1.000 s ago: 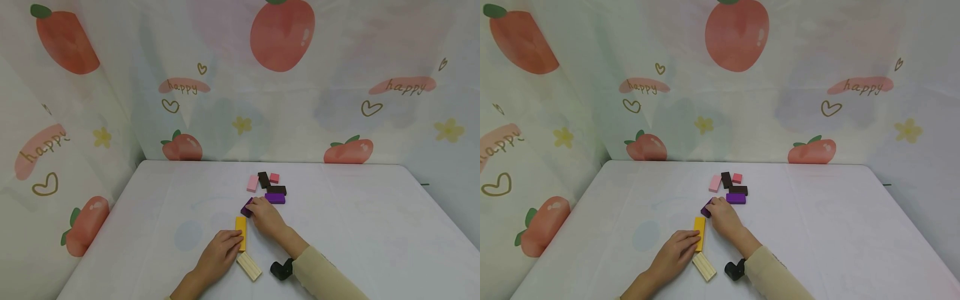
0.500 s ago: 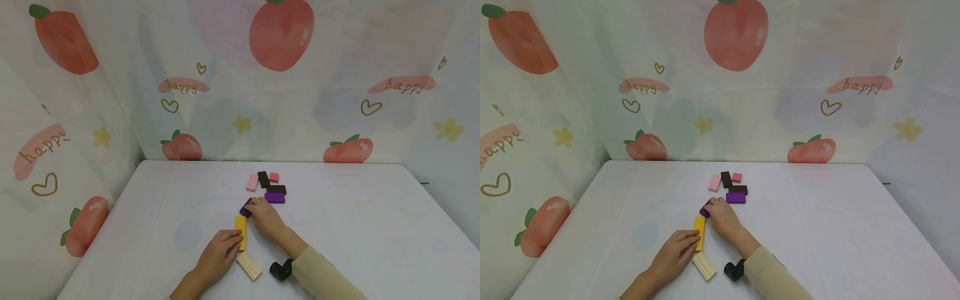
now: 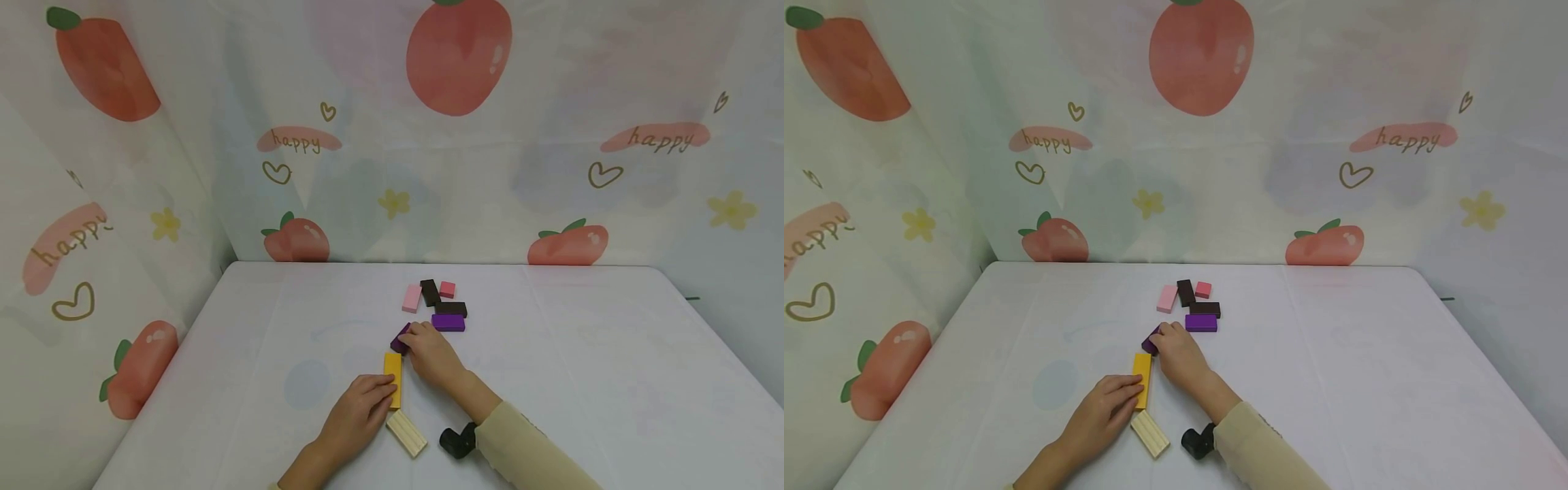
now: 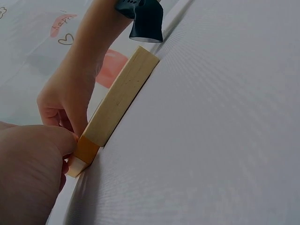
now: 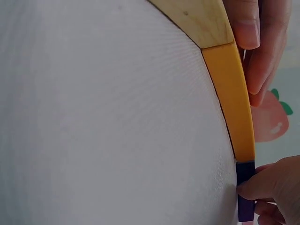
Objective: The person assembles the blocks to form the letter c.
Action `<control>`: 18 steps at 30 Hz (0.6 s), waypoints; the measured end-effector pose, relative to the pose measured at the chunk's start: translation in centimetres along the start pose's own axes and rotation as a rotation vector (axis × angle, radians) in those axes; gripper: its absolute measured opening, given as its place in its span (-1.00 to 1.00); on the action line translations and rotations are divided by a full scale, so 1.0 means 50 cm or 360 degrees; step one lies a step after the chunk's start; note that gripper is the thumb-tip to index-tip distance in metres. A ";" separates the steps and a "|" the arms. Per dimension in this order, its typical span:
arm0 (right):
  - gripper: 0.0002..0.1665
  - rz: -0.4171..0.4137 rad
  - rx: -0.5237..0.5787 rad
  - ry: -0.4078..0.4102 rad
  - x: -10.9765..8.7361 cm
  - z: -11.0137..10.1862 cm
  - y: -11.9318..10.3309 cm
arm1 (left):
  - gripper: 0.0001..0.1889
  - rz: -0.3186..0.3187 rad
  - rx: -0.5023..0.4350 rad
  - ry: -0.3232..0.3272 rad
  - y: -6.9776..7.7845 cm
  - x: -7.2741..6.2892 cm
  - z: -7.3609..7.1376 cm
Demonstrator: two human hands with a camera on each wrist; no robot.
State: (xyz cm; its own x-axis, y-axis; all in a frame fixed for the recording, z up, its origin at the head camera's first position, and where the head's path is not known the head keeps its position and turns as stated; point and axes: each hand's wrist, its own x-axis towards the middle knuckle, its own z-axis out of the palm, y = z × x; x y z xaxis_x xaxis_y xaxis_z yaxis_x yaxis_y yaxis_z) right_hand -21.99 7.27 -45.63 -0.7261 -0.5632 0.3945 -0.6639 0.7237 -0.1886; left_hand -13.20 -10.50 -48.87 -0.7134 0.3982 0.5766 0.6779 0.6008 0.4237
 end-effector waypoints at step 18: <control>-0.78 0.0021 -0.0006 -0.0026 0.000 0.004 0.001 | -0.79 -0.0010 0.0006 -0.0016 -0.002 -0.001 0.002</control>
State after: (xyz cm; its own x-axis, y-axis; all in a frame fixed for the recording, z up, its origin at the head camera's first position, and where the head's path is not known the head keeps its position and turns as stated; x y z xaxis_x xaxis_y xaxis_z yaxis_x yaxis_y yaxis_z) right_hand -22.05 7.23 -45.81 -0.7378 -0.5599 0.3769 -0.6534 0.7326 -0.1906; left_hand -13.24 -10.53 -49.02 -0.7192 0.4015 0.5670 0.6729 0.6058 0.4246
